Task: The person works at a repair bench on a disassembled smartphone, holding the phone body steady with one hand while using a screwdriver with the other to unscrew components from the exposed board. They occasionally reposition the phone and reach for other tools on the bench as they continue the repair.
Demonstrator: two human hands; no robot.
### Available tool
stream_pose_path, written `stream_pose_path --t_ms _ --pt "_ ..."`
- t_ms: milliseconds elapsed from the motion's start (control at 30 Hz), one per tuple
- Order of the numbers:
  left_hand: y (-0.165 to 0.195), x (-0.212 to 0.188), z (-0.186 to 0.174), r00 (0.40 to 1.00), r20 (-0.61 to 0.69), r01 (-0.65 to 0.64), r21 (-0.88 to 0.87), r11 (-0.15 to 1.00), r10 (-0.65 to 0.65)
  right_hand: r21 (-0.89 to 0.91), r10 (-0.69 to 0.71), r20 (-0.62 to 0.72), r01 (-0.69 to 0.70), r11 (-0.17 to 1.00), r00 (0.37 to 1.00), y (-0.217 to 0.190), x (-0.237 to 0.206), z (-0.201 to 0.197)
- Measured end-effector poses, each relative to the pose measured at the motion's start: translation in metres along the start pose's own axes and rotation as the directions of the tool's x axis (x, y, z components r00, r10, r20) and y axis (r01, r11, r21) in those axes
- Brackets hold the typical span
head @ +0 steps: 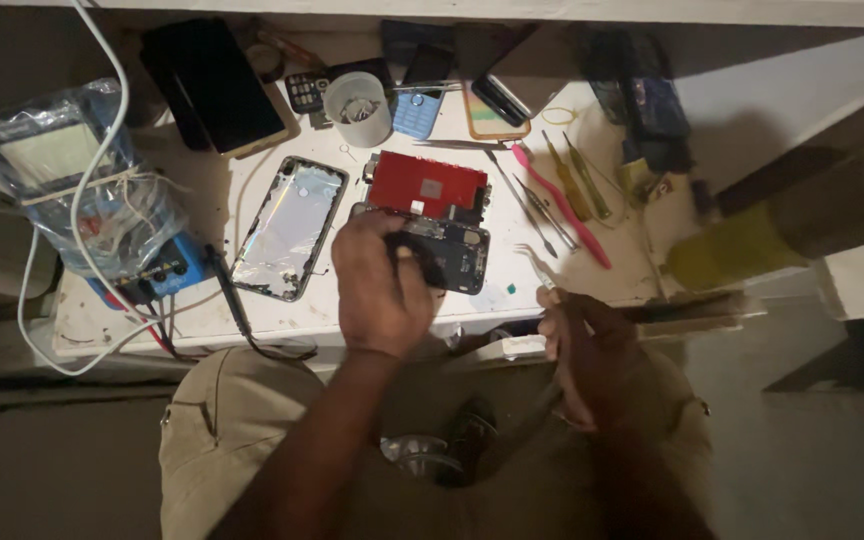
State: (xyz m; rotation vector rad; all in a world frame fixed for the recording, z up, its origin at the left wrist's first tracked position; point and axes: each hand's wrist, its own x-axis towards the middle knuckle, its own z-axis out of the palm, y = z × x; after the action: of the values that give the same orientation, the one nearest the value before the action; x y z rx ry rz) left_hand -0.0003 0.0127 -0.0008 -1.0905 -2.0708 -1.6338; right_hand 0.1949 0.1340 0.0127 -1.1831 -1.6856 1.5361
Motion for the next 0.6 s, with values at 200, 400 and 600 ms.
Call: stream_pose_path --t_ms 200,400,600 --pt "-0.009 0.004 -0.004 0.989 -0.013 0.143 -0.12 0.982 -0.146 -0.13 0.0 -0.032 -0.005 0.991 0.999 -0.024 -0.01 0.002" --pt "-0.015 0.014 -0.031 0.964 0.245 -0.146 0.157 0.977 0.105 -0.24 -0.259 -0.068 0.236 0.942 0.964 -0.026 -0.011 0.0" --pt "-0.021 0.023 -0.043 0.936 0.311 -0.253 0.265 0.93 0.166 -0.257 -0.246 -0.126 0.208 0.944 0.961 -0.01 -0.003 -0.007"
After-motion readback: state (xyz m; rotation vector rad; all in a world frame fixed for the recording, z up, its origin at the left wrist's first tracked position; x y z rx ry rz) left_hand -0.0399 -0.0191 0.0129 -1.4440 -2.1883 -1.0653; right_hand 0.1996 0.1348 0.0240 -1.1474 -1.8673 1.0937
